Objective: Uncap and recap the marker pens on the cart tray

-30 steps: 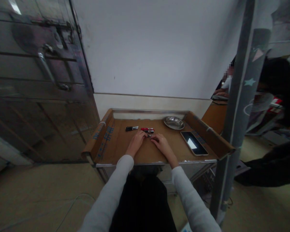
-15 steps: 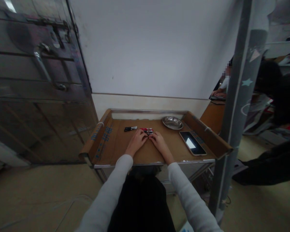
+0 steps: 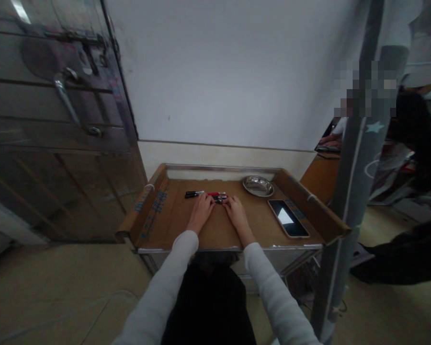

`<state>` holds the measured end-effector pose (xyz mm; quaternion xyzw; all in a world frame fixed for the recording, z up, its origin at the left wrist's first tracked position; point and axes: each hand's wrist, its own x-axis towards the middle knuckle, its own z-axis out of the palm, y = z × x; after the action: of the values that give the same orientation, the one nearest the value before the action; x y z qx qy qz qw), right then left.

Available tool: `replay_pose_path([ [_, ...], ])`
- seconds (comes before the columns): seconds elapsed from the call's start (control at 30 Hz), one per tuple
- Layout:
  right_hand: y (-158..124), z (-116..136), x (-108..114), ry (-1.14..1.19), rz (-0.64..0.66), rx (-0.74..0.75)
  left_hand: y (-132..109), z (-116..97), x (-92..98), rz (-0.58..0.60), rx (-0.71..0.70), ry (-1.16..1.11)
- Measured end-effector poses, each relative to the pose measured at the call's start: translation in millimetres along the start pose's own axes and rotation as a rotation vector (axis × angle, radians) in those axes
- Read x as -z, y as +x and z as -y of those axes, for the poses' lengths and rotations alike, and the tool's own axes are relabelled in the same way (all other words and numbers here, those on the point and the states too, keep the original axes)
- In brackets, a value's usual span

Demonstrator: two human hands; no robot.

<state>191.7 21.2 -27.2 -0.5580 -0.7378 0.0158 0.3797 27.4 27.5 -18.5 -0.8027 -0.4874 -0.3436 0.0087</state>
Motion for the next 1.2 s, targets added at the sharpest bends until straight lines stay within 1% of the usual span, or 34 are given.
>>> replay_pose_path([
  [0.13,-1.3,0.1,3.3,0.006,-0.026,-0.020,1.0,-1.5,3.1,-0.008,0.013,0.007],
  [0.2,-3.3,1.1,5.9,0.030,-0.041,-0.036,0.5,-2.6,6.7,-0.031,0.056,0.047],
  [0.23,-4.4,2.3,7.0,0.038,-0.044,-0.041,-0.1,-2.8,9.0,-0.047,0.100,0.078],
  [0.3,-6.4,6.0,8.1,0.035,-0.033,-0.028,-2.1,-2.2,14.0,-0.085,0.231,0.153],
  [0.37,-7.2,11.3,7.6,-0.004,0.001,0.024,-4.8,0.2,18.6,-0.131,0.383,0.229],
  [0.43,-6.7,17.1,6.0,-0.068,0.051,0.094,-7.6,3.5,22.0,-0.158,0.481,0.282],
  [0.53,-5.7,23.7,4.7,-0.086,0.083,0.137,-10.2,7.8,24.6,-0.141,0.511,0.315],
  [0.63,-7.8,26.0,6.4,0.023,0.037,0.112,-11.6,9.3,26.0,-0.109,0.506,0.335],
  [0.73,-12.7,25.0,8.3,0.200,-0.007,0.048,-16.5,9.8,27.8,-0.083,0.518,0.338],
  [0.83,-15.9,24.5,6.8,0.341,-0.062,-0.063,-27.8,11.1,30.3,-0.060,0.526,0.285],
  [0.9,-16.0,26.8,3.9,0.442,-0.097,-0.154,-36.1,11.1,32.5,-0.064,0.503,0.185],
  [0.93,-15.6,28.9,2.1,0.514,-0.094,-0.203,-39.3,10.2,33.6,-0.070,0.468,0.104],
  [1.0,-14.4,34.2,-1.6,0.689,-0.029,-0.292,-41.9,5.6,35.4,-0.078,0.342,-0.083],
  [1.07,-13.4,39.0,-4.7,0.862,0.061,-0.365,-38.8,-2.7,35.6,-0.075,0.172,-0.251],
  [1.1,-12.9,40.6,-5.8,0.937,0.080,-0.399,-35.5,-7.9,34.8,-0.074,0.096,-0.311],
  [1.13,-12.5,41.3,-6.6,1.008,0.076,-0.430,-31.4,-13.2,33.3,-0.076,0.040,-0.358],
  [1.2,-11.6,40.5,-7.2,1.142,0.014,-0.492,-22.4,-23.2,28.4,-0.105,0.007,-0.433],
])
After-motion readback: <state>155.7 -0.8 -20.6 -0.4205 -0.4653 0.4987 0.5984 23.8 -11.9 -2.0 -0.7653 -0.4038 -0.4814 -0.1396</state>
